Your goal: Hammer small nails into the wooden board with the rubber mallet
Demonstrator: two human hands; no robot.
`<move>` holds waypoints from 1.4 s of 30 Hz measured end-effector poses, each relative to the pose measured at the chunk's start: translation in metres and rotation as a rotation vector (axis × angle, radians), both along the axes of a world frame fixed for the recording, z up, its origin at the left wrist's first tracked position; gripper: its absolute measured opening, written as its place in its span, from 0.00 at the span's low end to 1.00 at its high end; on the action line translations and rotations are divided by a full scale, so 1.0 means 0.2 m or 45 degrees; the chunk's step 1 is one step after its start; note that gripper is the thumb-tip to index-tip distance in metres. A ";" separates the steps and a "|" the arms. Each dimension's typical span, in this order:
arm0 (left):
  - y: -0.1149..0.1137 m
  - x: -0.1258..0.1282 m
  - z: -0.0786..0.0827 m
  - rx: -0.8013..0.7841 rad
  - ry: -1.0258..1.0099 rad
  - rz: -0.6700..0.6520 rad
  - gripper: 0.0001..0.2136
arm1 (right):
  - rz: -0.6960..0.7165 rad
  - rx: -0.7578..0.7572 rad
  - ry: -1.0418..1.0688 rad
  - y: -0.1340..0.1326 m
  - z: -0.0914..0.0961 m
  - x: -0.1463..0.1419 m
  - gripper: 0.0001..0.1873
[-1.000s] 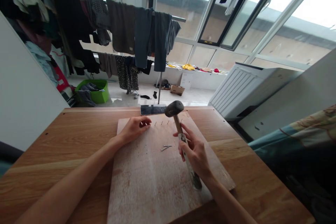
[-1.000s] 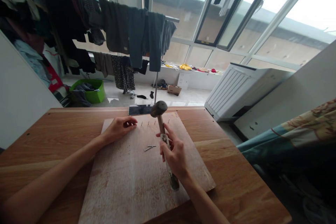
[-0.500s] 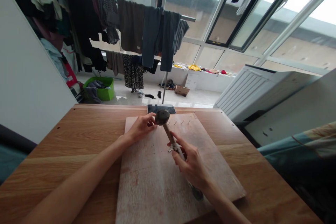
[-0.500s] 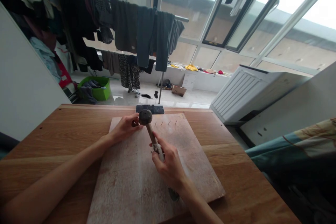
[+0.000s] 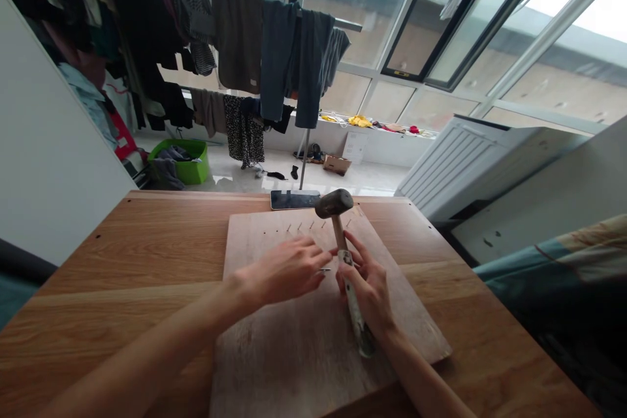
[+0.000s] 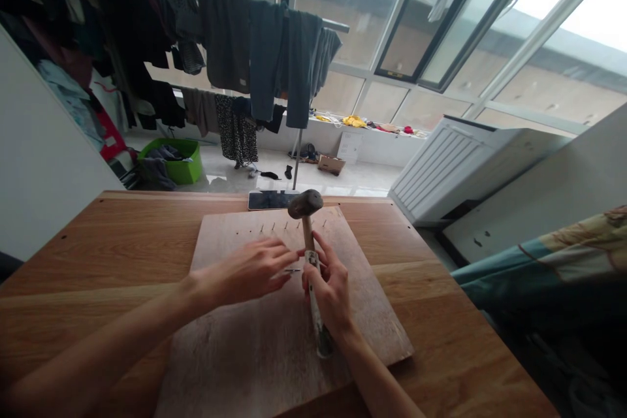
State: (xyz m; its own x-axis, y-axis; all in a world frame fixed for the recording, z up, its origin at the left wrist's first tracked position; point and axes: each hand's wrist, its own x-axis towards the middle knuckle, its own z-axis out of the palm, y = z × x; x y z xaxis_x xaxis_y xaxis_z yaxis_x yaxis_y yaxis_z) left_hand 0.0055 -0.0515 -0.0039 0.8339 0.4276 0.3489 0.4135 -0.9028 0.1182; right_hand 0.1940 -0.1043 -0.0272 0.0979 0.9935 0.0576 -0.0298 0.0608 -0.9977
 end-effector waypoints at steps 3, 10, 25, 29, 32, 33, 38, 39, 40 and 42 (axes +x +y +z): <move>-0.08 0.06 0.00 0.169 0.170 -0.025 0.05 | -0.014 -0.005 0.041 0.00 0.01 0.00 0.33; -0.08 0.05 -0.01 0.229 0.225 0.014 0.05 | 0.004 -0.006 -0.017 -0.01 0.02 -0.01 0.34; 0.22 -0.33 0.06 -0.353 0.075 0.477 0.10 | 0.014 -0.011 0.039 0.00 0.00 -0.01 0.33; 0.26 -0.38 0.02 -0.416 0.052 0.482 0.11 | 0.016 -0.002 0.033 0.00 0.00 -0.01 0.33; 0.26 -0.38 0.01 -0.410 -0.008 0.433 0.10 | 0.015 0.001 0.022 0.00 0.00 -0.01 0.33; 0.25 -0.37 0.01 -0.401 -0.011 0.426 0.10 | 0.017 0.001 0.019 0.00 0.00 -0.01 0.33; 0.27 -0.35 -0.05 -0.411 -0.179 0.464 0.10 | 0.015 -0.002 0.008 0.01 0.00 -0.01 0.33; 0.28 -0.34 -0.08 -0.461 -0.278 0.466 0.10 | 0.013 -0.002 0.005 0.01 0.00 -0.02 0.33; 0.29 -0.34 -0.11 -0.524 -0.383 0.468 0.10 | 0.011 -0.001 0.001 0.00 0.00 -0.02 0.33; 0.31 -0.34 -0.17 -0.652 -0.572 0.467 0.09 | 0.010 0.006 -0.001 0.00 0.00 -0.02 0.33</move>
